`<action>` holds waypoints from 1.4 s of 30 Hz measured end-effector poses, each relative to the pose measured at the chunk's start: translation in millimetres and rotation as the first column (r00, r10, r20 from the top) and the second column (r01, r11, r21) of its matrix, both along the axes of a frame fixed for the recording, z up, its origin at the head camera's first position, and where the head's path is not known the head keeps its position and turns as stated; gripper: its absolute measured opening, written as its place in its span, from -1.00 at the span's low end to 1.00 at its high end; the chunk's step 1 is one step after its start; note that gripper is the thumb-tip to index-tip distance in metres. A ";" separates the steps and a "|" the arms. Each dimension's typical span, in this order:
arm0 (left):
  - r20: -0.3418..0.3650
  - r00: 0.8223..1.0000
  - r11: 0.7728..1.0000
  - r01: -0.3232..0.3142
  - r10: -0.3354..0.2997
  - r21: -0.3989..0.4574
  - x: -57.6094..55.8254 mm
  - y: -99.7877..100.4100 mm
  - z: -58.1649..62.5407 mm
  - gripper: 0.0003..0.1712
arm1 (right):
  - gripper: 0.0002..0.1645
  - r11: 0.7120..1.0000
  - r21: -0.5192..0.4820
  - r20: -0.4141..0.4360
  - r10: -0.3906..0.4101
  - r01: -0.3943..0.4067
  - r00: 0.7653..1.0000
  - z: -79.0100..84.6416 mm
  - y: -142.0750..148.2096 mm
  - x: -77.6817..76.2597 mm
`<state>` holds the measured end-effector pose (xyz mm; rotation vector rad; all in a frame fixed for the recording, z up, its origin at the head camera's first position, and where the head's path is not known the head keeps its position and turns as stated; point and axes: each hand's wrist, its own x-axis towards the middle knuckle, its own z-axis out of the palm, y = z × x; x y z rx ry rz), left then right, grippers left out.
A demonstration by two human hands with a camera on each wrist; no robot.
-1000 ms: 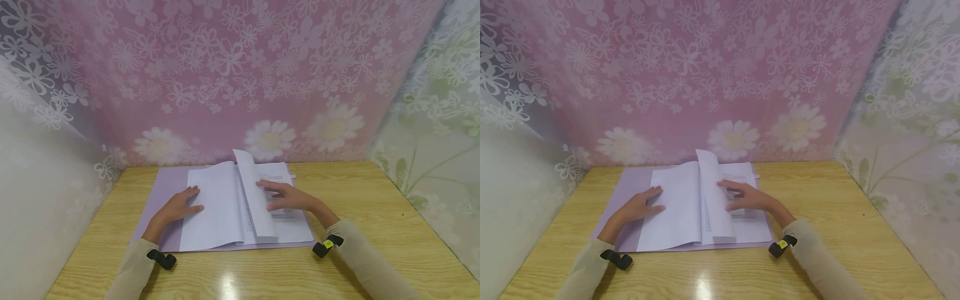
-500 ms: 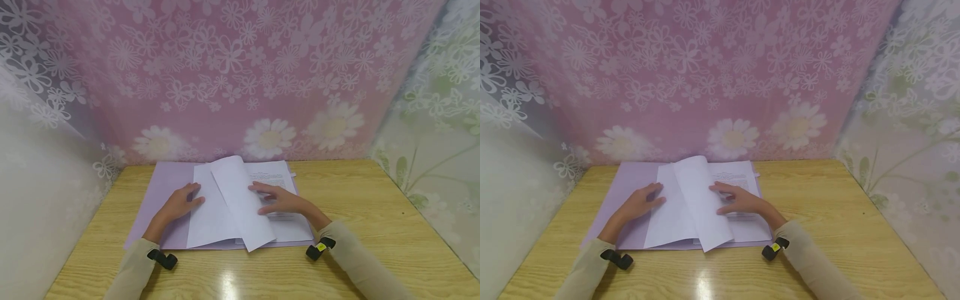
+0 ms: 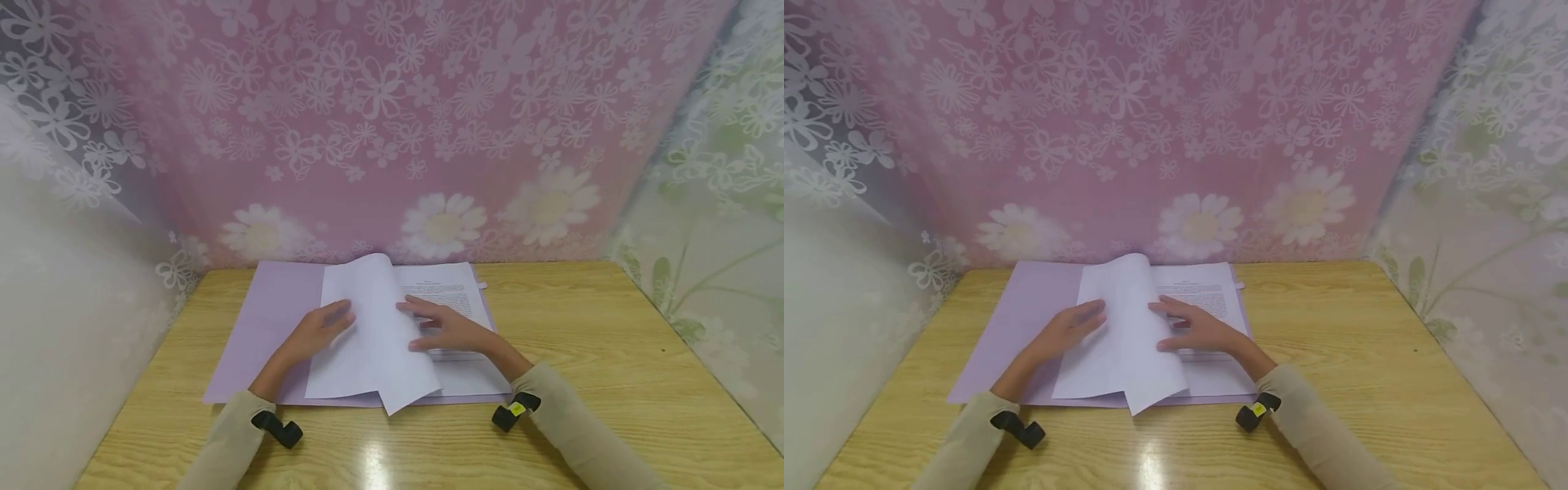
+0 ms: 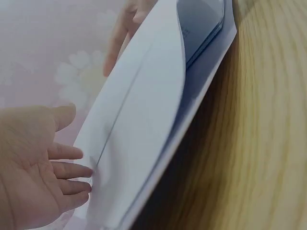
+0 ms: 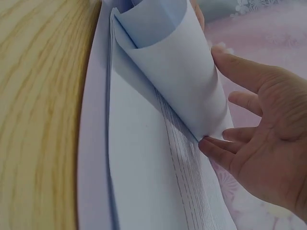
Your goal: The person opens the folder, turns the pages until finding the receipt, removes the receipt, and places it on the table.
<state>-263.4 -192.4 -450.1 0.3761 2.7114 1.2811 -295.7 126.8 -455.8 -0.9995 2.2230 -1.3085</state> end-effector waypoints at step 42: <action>0.048 0.995 0.910 0.103 -0.091 -0.402 2.6 -4.6 -15.1 0.07 | -0.26 0.967 0.254 -0.206 0.086 -0.032 0.975 20.2 -33.2 7.2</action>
